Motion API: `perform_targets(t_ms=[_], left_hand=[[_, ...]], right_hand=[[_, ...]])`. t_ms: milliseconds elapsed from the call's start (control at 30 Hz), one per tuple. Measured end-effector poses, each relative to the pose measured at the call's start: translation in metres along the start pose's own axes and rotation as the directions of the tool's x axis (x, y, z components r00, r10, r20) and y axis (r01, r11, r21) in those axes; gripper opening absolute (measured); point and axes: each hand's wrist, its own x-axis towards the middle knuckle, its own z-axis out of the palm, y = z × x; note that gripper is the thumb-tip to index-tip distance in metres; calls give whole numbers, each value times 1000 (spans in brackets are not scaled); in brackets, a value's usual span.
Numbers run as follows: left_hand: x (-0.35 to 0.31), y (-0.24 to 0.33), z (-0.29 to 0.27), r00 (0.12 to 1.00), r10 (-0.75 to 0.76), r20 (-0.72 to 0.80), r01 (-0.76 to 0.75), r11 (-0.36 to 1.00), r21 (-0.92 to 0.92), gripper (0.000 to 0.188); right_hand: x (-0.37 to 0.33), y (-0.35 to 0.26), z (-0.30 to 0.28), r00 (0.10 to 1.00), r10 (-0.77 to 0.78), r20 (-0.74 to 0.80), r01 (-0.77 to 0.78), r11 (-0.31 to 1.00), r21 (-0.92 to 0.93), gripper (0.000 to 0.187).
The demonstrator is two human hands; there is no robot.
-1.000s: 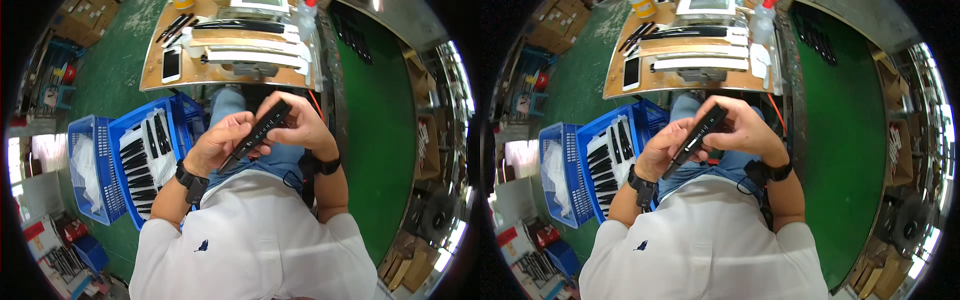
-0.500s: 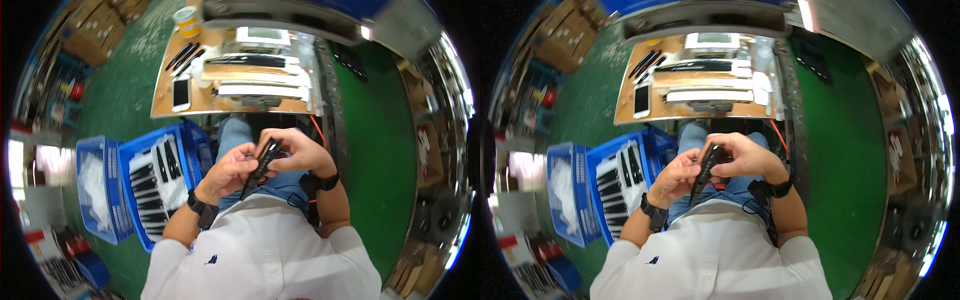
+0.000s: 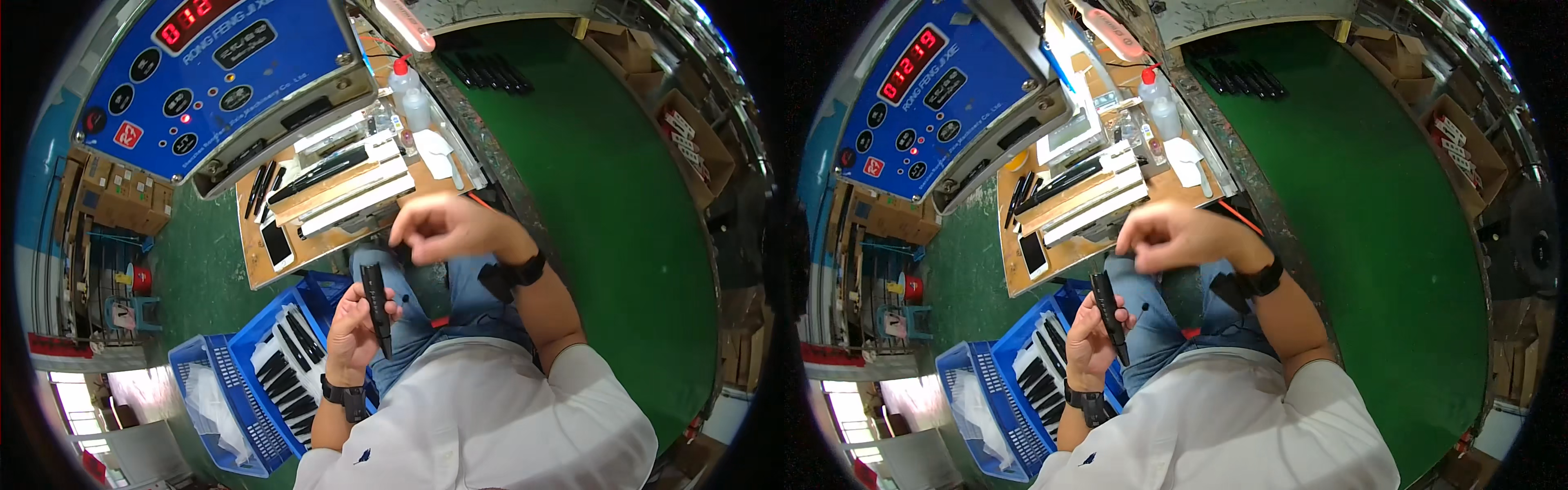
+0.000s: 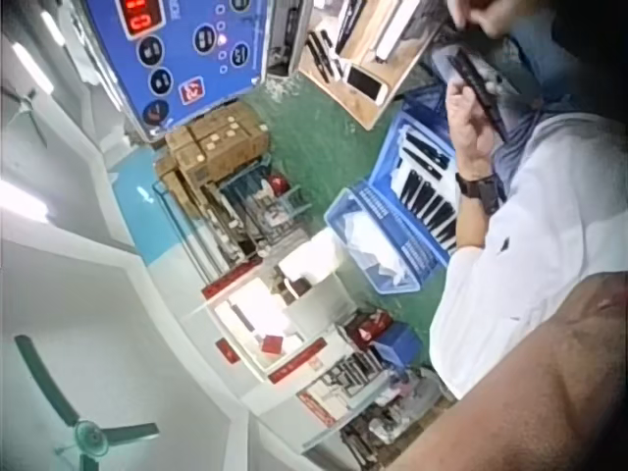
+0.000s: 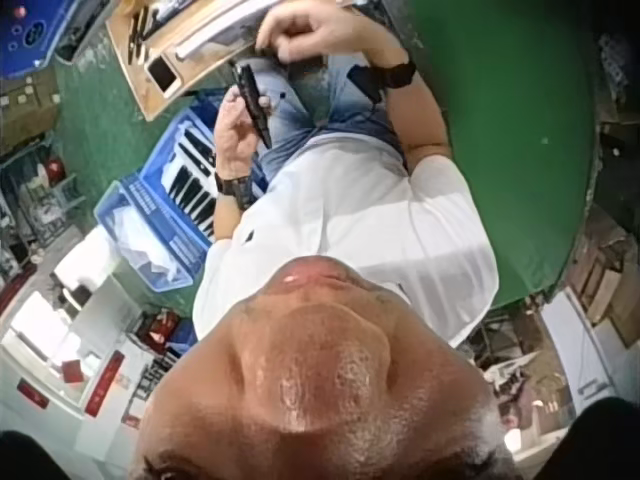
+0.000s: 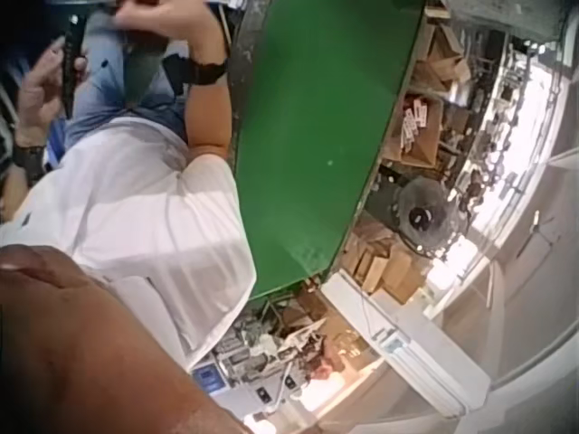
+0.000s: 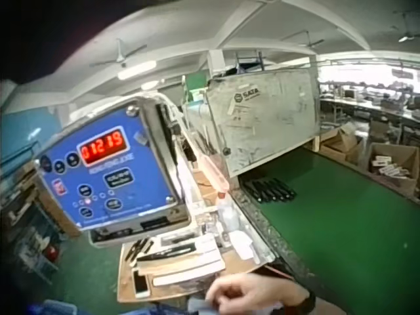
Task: The recorder is assembling electronic device shells using a heat press machine on a production floor.
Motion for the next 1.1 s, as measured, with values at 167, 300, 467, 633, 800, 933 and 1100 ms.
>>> perform_targets(t_ms=[167,300,467,633,800,933,1100], left_hand=[[-2,-3,-1,998,37,-57,-39,999,-31,19],[-4,-3,-4,996,54,-67,-56,998,-27,23],[-3,-1,-9,995,84,-62,-85,996,-18,30],[-2,0,-10,995,75,-72,-75,997,-5,30],[-1,-1,-5,991,45,-127,-52,998,-48,25],[-1,-1,1,988,28,-154,-35,999,-40,21],[-6,-2,1,984,64,-167,-74,996,-56,21]], right_hand=[[7,-7,-51,813,-191,-550,169,981,-92,11],[24,3,-79,713,-216,-667,332,942,50,11],[35,18,-88,703,-196,-684,350,932,93,10],[37,27,-95,695,-182,-695,331,940,85,10],[53,57,-123,643,-175,-746,242,970,-19,12],[100,92,-160,625,-137,-768,-28,980,-198,24],[144,128,-192,658,-126,-742,-457,716,-527,37]])
